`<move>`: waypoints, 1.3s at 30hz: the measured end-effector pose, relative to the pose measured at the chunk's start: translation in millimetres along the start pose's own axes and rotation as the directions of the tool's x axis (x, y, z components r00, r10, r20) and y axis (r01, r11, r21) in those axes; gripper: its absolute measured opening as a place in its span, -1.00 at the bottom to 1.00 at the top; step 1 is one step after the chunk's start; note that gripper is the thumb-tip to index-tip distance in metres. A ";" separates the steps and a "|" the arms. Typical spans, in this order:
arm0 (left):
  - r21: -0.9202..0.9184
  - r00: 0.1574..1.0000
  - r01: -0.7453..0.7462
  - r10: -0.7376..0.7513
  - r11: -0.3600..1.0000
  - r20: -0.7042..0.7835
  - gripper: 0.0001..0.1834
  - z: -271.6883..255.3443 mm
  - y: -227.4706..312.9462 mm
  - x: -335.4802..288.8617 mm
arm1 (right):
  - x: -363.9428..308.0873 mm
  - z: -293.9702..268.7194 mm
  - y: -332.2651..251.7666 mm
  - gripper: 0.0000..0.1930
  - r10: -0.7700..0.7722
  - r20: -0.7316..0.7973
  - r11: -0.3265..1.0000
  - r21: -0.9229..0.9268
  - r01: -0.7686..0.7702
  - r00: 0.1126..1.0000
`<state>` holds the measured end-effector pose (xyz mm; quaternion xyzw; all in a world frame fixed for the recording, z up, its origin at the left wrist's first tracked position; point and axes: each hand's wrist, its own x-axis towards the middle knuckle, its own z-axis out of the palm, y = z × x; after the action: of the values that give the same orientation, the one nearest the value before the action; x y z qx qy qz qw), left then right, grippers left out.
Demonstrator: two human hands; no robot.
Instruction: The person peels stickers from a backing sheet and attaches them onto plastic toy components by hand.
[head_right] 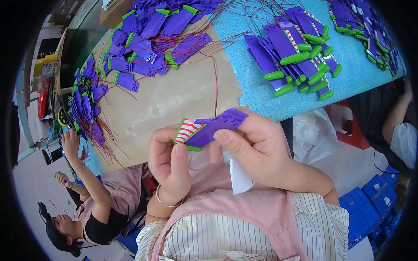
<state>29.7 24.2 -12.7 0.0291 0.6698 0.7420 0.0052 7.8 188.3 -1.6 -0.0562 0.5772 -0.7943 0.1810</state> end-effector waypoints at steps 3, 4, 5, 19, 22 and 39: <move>0.143 0.987 -0.143 0.152 0.979 -0.056 -0.87 -7.7 -0.5 4.5 | 1.9 1.2 -5.6 -0.82 0.084 -0.039 0.937 0.343 -0.066 0.996; 0.377 0.949 -0.294 0.316 0.878 0.004 -0.88 -10.8 -1.8 6.5 | 3.4 -4.9 -7.3 -0.81 0.138 0.055 0.929 0.338 -0.148 0.989; 0.408 0.935 -0.328 0.355 0.852 0.010 -0.85 -9.2 -0.8 7.7 | 3.8 -8.5 -9.0 -0.80 0.191 0.144 0.917 0.326 -0.229 0.971; 0.395 0.957 -0.281 0.223 0.875 0.188 -0.67 -0.3 9.6 11.4 | -3.1 -0.7 10.9 -0.85 -0.112 -0.030 0.969 0.218 0.116 0.993; 0.352 0.972 -0.223 0.181 0.909 0.149 -0.68 6.5 8.3 11.9 | -7.1 -6.1 10.0 -0.89 -0.081 0.002 0.987 0.143 0.079 0.997; 0.637 0.883 -0.454 0.217 0.622 0.417 -0.63 5.6 -18.3 25.4 | 9.9 -17.6 6.6 -0.47 -0.025 -0.258 0.999 -0.037 0.016 0.966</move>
<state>4.1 32.8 -29.4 0.2669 0.8787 0.3933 -0.0453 -5.2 198.8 -14.7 0.0389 0.6090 -0.7865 0.0949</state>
